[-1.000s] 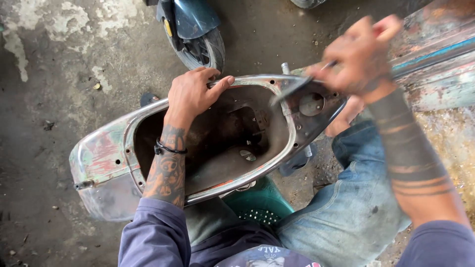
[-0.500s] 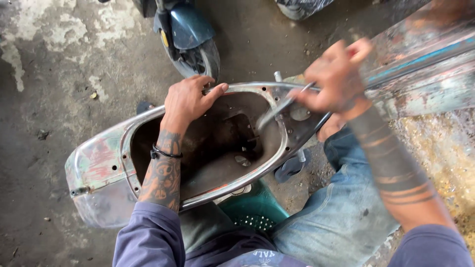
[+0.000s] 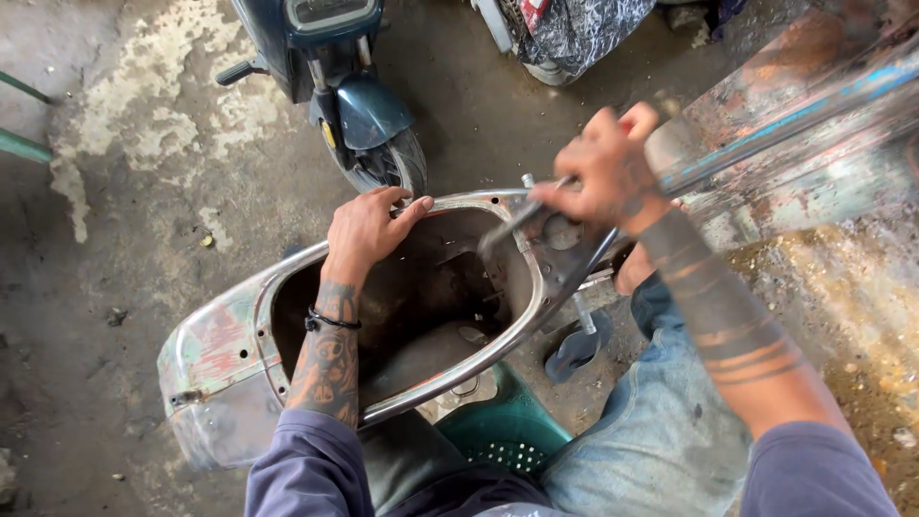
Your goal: The person scrubs the inner surface of a large, hollow metal part using a wire brush. They hold the part steady with one hand while vigorously brushing the interior with the other.
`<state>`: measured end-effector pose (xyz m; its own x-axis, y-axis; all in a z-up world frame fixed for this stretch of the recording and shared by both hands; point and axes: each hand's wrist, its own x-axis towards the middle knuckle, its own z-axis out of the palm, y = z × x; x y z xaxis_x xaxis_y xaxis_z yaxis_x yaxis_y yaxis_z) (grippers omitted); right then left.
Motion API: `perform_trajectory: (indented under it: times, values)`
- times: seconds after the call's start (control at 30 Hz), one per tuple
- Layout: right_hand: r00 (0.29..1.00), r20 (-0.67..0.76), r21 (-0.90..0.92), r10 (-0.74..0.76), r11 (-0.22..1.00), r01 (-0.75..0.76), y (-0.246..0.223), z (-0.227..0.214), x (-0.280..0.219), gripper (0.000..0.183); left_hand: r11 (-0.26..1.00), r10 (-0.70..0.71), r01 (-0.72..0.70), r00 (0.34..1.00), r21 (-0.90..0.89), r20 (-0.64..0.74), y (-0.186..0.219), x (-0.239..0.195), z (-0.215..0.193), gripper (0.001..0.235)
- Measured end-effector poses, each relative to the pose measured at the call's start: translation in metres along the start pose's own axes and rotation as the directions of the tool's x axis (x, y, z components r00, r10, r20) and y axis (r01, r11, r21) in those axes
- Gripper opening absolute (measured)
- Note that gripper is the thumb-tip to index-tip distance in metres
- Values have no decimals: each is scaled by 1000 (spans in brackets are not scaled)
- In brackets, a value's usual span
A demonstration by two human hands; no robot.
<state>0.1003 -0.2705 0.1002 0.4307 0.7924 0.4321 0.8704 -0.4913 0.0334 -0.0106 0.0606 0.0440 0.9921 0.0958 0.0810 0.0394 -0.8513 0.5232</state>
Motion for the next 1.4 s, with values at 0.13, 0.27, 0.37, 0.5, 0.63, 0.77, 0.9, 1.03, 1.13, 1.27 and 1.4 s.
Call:
perform_trajectory:
  times: [0.13,0.27,0.37,0.5,0.63,0.77,0.9,1.03,1.13,1.27,1.4]
  values:
    - [983,-25,-102,183,978,-184,10,-1,-4,53,1000,-8,8,1000,23,12,2,-1,-7,57]
    - [998,-41,-67,-46,997,43,-32,-6,1,56,1000,-12,12,1000,14,15,0,2,3,57]
    - [1000,-13,-6,28,1000,-28,-10,-1,-7,55,1000,-5,5,1000,20,0,6,-2,-4,56]
    - [980,-14,-171,199,965,-199,6,-10,-12,60,1000,10,-10,1000,-7,-6,5,-3,-5,55]
    - [1000,-31,-73,1,997,-3,-29,-6,-4,57,1000,31,-31,1000,-4,-5,6,0,-2,57]
    - [1000,-17,-64,15,998,-16,11,0,-7,59,999,26,-25,1000,44,-18,4,-4,1,58]
    - [989,-9,-168,147,975,-146,8,-6,-8,58,998,64,-63,996,23,-66,3,0,7,57]
    - [998,-15,-42,-66,997,65,-20,-1,0,57,998,54,-51,995,37,-85,10,0,7,57]
    - [1000,21,-55,-16,998,17,4,4,-5,58,997,55,-50,995,61,-89,8,-4,7,57]
    - [997,-34,-168,69,983,-73,4,-6,-4,58,989,127,-116,982,87,-136,5,2,18,57]
    - [997,-26,4,-72,997,73,-21,-2,-2,56,983,167,-154,976,98,-142,9,1,15,56]
